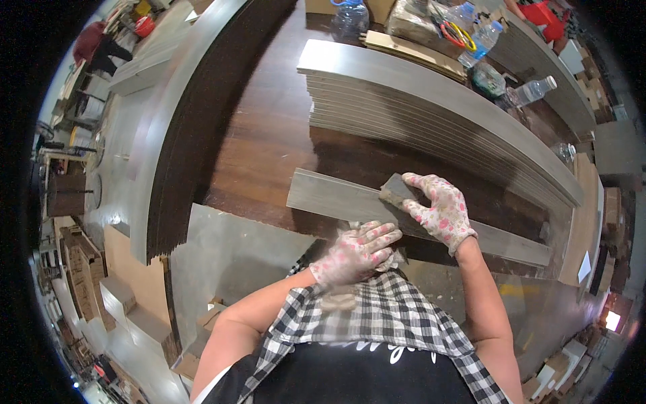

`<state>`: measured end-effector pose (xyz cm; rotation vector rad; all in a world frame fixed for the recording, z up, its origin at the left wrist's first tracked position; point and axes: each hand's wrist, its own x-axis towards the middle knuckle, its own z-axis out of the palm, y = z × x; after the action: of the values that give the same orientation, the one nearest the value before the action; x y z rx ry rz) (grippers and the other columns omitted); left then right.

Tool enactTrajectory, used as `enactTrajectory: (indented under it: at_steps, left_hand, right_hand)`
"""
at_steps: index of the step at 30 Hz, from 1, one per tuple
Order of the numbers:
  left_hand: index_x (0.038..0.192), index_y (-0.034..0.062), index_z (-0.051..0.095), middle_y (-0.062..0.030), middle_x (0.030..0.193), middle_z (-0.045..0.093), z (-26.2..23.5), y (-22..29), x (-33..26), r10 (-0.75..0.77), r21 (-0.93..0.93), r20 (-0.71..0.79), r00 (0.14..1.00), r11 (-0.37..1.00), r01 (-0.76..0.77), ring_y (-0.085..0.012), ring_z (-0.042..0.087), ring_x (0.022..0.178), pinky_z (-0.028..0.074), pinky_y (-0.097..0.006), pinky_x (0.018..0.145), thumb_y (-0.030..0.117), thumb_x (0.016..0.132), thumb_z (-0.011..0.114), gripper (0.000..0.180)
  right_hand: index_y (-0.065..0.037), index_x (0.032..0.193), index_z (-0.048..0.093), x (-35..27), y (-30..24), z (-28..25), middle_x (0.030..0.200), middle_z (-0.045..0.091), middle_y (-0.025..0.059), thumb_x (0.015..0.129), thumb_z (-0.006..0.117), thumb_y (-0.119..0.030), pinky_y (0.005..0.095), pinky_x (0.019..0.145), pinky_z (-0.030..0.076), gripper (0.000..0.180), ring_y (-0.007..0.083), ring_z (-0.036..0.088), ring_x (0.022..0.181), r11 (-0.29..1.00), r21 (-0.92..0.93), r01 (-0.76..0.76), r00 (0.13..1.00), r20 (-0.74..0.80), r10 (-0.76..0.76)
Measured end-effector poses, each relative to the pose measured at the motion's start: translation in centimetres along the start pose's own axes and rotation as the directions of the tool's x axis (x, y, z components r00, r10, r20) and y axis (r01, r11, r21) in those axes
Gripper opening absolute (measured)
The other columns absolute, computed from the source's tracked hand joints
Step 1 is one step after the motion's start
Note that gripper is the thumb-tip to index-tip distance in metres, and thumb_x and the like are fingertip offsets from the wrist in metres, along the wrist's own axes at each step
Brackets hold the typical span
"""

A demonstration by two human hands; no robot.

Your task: The person sands the edges and surfaces of long wooden panels using a sanding block by hand and wipes them down with a cloth. The person moves panels from a stack to the workspace, applies the sanding block to several sides of the panels, and wipes away dust before moving the panels aside.

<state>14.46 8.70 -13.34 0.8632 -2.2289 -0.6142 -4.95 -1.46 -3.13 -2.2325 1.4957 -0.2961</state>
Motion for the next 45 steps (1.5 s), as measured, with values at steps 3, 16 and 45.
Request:
enactTrajectory:
  at_steps: [3, 16, 45]
  left_hand:
    - [0.115, 0.0085, 0.067, -0.0129, 0.141, 0.054, 1.8, -0.8, -1.0, 0.06, 0.005, 0.054, 0.997, 0.998, -0.061, -0.032, 0.05, 0.131, 0.044, -0.048, 0.105, 0.023, 0.084, 0.062, 0.034]
    - [0.101, 0.0097, 0.068, -0.0096, 0.143, 0.054, 1.6, -0.8, -0.6, 0.038, -0.008, 0.104, 0.994, 0.999, -0.037, -0.033, 0.048, 0.134, 0.042, -0.052, 0.106, 0.018, 0.085, 0.061, 0.019]
    - [0.105, 0.0176, 0.068, -0.0055, 0.106, 0.065, 4.4, 8.3, 11.8, -0.022, 0.355, 0.249, 0.968, 0.932, -0.07, -0.0266, 0.065, 0.096, 0.052, -0.043, 0.073, 0.026, 0.078, 0.071, 0.029]
  right_hand:
    - [-0.012, 0.121, 0.065, 0.9, -2.3, 1.6, 0.102, 0.07, 0.0137, 0.08, 0.075, -0.028, 0.0407, 0.087, 0.054, 0.045, 0.0321, 0.068, 0.095, 0.987, 0.043, 0.156, 0.985, -0.086, -0.152]
    - [-0.008, 0.116, 0.069, -3.4, -1.6, -2.2, 0.107, 0.07, 0.0147, 0.081, 0.075, -0.026, 0.0414, 0.088, 0.054, 0.041, 0.0313, 0.067, 0.1, 0.853, -0.132, -0.505, 0.861, -0.134, 0.49]
    - [-0.013, 0.113, 0.068, -14.5, 13.7, -6.4, 0.092, 0.069, 0.0133, 0.084, 0.066, -0.04, 0.0437, 0.08, 0.053, 0.04, 0.0303, 0.066, 0.089, 0.924, -0.244, -0.294, 0.933, -0.282, 0.222]
